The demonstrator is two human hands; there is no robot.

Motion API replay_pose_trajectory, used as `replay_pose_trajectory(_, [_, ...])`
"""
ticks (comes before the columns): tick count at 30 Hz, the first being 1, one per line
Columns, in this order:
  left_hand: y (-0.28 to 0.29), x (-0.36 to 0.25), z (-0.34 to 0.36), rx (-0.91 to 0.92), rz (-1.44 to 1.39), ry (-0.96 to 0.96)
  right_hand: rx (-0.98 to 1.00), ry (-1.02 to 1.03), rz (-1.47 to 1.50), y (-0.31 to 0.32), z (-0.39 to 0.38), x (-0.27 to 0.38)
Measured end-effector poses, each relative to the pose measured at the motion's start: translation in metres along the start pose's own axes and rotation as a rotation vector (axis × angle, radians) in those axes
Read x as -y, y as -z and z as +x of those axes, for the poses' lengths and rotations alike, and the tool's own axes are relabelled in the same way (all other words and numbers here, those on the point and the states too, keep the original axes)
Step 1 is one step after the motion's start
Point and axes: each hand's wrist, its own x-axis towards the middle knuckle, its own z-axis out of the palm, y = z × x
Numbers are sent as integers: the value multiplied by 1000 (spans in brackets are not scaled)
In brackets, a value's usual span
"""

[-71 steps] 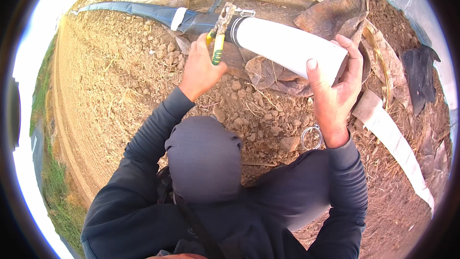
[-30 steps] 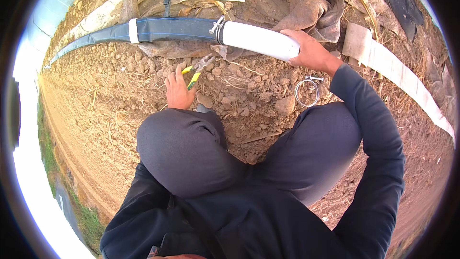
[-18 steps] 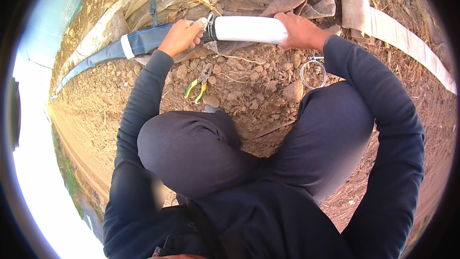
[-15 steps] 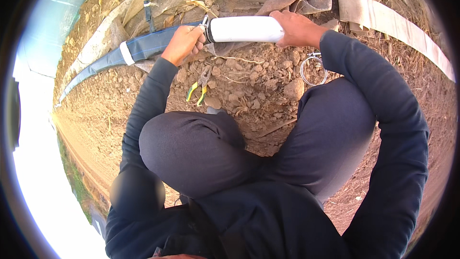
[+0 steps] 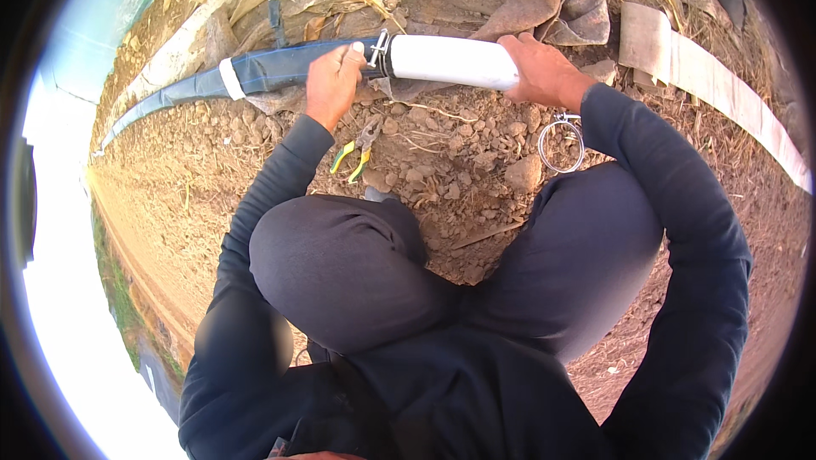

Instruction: The person sits on the ground and secures a white pipe to a black pipe using metal hose clamps and pliers. They tighten the clamps and then wrap the joint with a strip of white tape.

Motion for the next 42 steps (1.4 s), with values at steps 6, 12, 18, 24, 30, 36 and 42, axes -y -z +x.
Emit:
replay_pose_trajectory(6, [9, 22, 19, -54, 643, -563, 38, -103, 460, 21, 5, -15])
replay_pose_trajectory(12, [-4, 17, 66, 164, 733, -410, -68, -145, 988, 16, 14, -40])
replay_pose_trajectory(18, [23, 1, 74, 328, 345, -406, -72, -160, 1053, 17, 15, -45])
replay_pose_trajectory(24, [-21, 24, 44, 76, 645, -518, -65, -288, 934, 30, 3, -57])
replay_pose_trajectory(30, [-28, 29, 44, 6, 533, -531, -892, -342, 1220, 74, -85, -122])
replay_pose_trajectory(36, [-10, 4, 37, 139, 584, -390, -1218, -682, 1023, 20, -178, -172])
replay_pose_trajectory(42, [43, -21, 28, 172, 600, -230, -731, -876, 318, -3, -157, -191])
